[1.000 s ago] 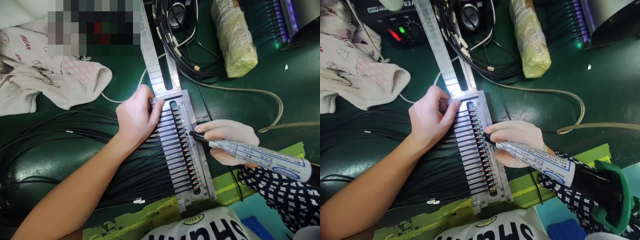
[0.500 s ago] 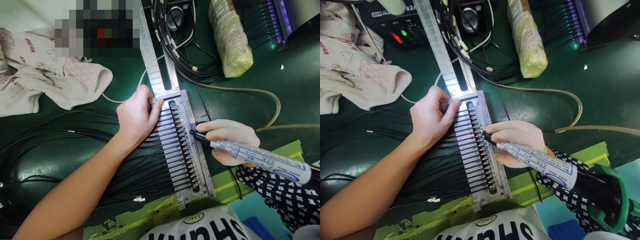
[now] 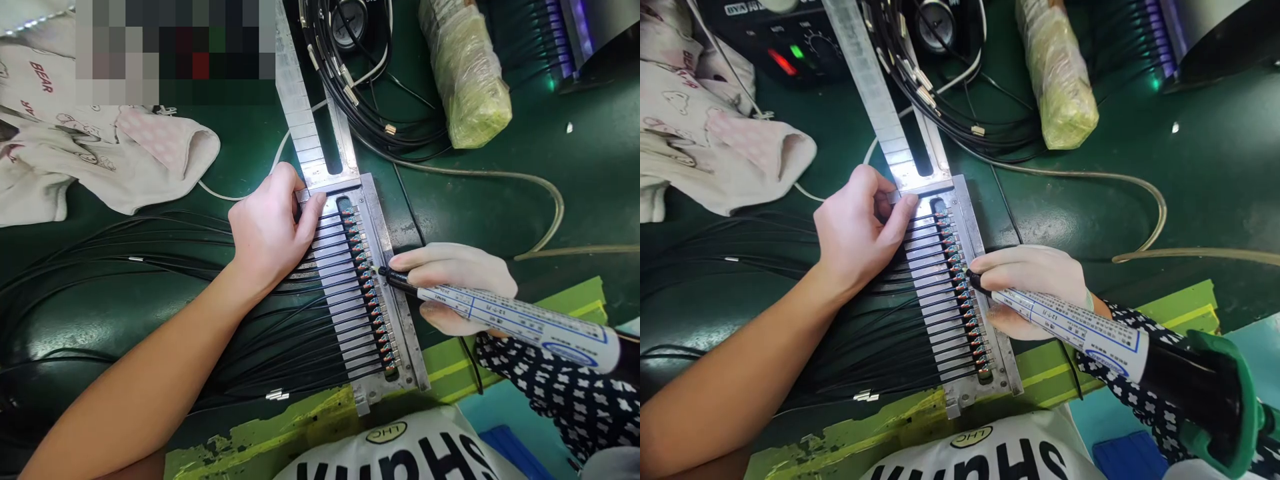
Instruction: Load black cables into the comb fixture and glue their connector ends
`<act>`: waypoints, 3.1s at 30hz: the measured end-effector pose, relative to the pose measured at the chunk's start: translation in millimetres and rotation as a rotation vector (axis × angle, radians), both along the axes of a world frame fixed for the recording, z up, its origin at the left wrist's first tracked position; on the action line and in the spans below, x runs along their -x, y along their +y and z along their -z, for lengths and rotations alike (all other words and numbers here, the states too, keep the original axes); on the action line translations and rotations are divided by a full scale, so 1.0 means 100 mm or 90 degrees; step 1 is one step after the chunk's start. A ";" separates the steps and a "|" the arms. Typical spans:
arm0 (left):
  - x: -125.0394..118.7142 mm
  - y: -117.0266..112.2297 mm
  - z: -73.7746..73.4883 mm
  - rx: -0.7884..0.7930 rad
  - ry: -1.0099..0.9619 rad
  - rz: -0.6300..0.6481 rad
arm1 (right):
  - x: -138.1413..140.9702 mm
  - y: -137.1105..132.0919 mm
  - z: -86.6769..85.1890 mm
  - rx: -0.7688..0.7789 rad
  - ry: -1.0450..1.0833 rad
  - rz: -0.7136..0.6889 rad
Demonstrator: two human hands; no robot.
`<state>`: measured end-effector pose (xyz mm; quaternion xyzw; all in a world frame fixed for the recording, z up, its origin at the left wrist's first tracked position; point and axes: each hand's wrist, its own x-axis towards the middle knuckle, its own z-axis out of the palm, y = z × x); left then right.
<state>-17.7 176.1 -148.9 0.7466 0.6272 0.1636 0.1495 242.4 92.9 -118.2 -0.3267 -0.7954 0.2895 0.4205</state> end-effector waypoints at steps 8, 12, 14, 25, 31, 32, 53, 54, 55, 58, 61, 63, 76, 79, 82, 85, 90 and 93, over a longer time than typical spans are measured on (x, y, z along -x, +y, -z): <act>0.01 0.00 0.01 -0.022 -0.010 0.006 | 0.01 0.00 0.02 -0.003 0.015 -0.002; 0.01 0.00 0.02 -0.030 -0.008 0.008 | 0.01 -0.01 0.03 -0.004 0.025 0.001; 0.02 0.00 0.03 -0.033 -0.010 0.010 | 0.01 -0.01 0.03 -0.001 0.029 0.006; 0.02 0.00 0.03 -0.024 -0.011 0.009 | 0.01 -0.02 0.06 -0.011 0.035 0.027; 0.01 0.01 0.03 -0.029 -0.019 0.009 | 0.01 0.01 0.03 0.005 0.024 0.007; 0.01 0.01 0.03 -0.029 -0.020 0.009 | 0.00 0.02 0.02 0.004 0.018 0.001; 0.02 -0.01 0.03 -0.026 -0.012 0.008 | -0.01 -0.16 0.02 -0.027 0.016 0.018; 0.02 -0.01 0.03 -0.021 -0.013 0.007 | -0.01 -0.16 0.03 -0.028 0.014 0.016; 0.02 -0.01 0.03 -0.017 -0.014 0.007 | -0.01 -0.16 0.04 -0.028 0.015 0.015; 0.02 -0.01 0.02 -0.015 -0.014 0.008 | -0.01 -0.14 0.07 -0.026 0.030 0.018; 0.01 -0.01 0.02 -0.012 -0.011 0.004 | -0.01 -0.13 0.07 -0.016 0.028 0.016; 0.01 -0.01 0.02 -0.011 -0.010 0.001 | -0.01 -0.14 0.06 -0.010 0.023 0.019; 0.02 -0.01 0.03 -0.007 -0.020 0.009 | 0.00 -0.15 0.04 -0.022 0.012 0.026; 0.01 -0.01 0.02 -0.002 -0.019 0.006 | 0.00 -0.15 0.03 -0.012 0.006 0.030; 0.01 -0.01 0.01 -0.009 -0.011 0.003 | -0.01 -0.13 0.04 -0.011 0.017 0.013; 0.01 -0.01 0.00 -0.012 -0.011 0.003 | -0.01 -0.12 0.06 -0.014 0.030 0.010; 0.01 -0.01 0.00 -0.022 -0.016 0.004 | 0.00 -0.11 0.08 -0.026 0.029 0.029; 0.01 -0.01 0.00 -0.017 -0.020 0.004 | 0.00 -0.11 0.06 -0.020 0.022 0.027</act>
